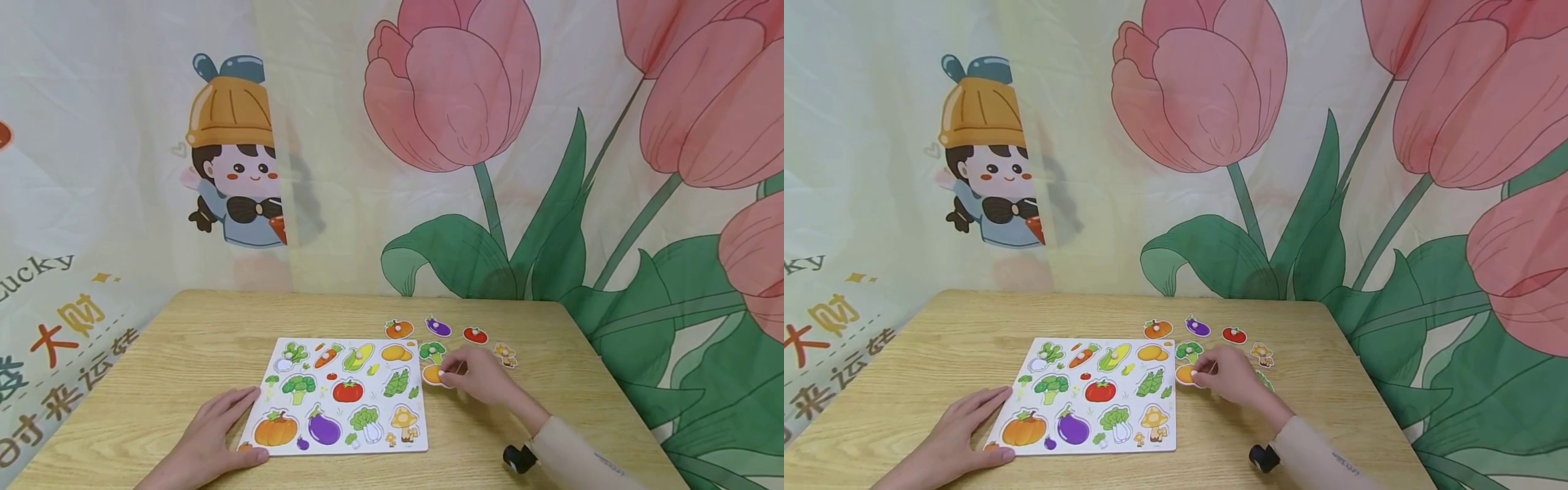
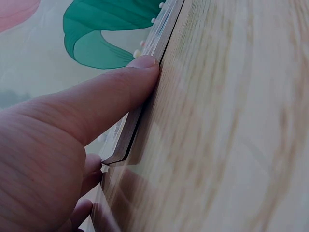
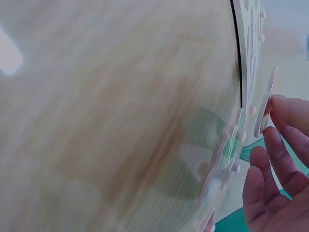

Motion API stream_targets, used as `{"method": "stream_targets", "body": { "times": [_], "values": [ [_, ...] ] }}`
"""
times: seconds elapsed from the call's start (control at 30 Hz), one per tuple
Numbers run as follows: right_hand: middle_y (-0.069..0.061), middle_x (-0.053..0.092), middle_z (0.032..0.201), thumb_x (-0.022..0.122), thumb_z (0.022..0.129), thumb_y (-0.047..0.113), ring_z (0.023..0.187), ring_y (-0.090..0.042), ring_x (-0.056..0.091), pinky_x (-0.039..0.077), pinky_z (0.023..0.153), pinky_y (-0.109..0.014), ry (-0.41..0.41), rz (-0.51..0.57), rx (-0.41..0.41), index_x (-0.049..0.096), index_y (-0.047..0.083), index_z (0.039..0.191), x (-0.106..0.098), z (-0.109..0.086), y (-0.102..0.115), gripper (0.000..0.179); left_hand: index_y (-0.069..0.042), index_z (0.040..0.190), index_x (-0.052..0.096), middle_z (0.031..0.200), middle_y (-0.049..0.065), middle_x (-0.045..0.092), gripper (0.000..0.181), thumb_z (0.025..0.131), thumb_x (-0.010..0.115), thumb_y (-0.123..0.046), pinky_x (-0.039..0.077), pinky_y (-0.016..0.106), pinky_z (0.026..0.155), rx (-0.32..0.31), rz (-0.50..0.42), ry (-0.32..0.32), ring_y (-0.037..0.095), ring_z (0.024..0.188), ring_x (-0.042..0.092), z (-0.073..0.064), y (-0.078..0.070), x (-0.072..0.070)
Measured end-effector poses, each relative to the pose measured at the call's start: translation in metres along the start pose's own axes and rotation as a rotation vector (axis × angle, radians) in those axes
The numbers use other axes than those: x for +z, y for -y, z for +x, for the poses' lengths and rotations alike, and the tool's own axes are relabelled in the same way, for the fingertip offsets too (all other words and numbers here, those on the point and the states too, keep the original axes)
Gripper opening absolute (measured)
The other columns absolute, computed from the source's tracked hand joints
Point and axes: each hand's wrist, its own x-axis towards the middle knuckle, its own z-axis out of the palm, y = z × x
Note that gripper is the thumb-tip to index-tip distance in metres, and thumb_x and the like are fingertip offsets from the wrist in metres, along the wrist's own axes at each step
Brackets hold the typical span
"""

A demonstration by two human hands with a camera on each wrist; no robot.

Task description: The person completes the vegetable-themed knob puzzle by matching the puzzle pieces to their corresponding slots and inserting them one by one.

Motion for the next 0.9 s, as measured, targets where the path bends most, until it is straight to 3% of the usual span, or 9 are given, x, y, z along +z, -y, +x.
{"method": "stream_targets", "body": {
  "times": [0.3,0.9],
  "values": [
    [0.012,0.067,0.083,0.083,0.095,0.022,0.075,-0.011,0.057,0.048,0.064,-0.024,-0.001,-0.001,-0.041,0.079,0.021,0.092,0.015,0.033,0.013,0.004,-0.004,0.155,0.053,0.156,0.014,0.05,0.104,0.073,0.092,-0.056,0.036,0.071,0.106,0.002,-0.012,-0.003,0.045,0.142,0.034,0.001,-0.001,0.0],
    [0.01,0.067,0.084,0.082,0.096,0.021,0.08,-0.013,0.059,0.052,0.067,-0.023,0.045,0.008,0.001,0.082,0.018,0.097,0.039,0.078,0.037,0.004,-0.003,0.155,0.053,0.156,0.015,0.049,0.105,0.074,0.092,-0.056,0.034,0.073,0.106,-0.003,-0.008,0.005,0.047,0.143,0.033,0.001,-0.001,0.0]
  ]
}}
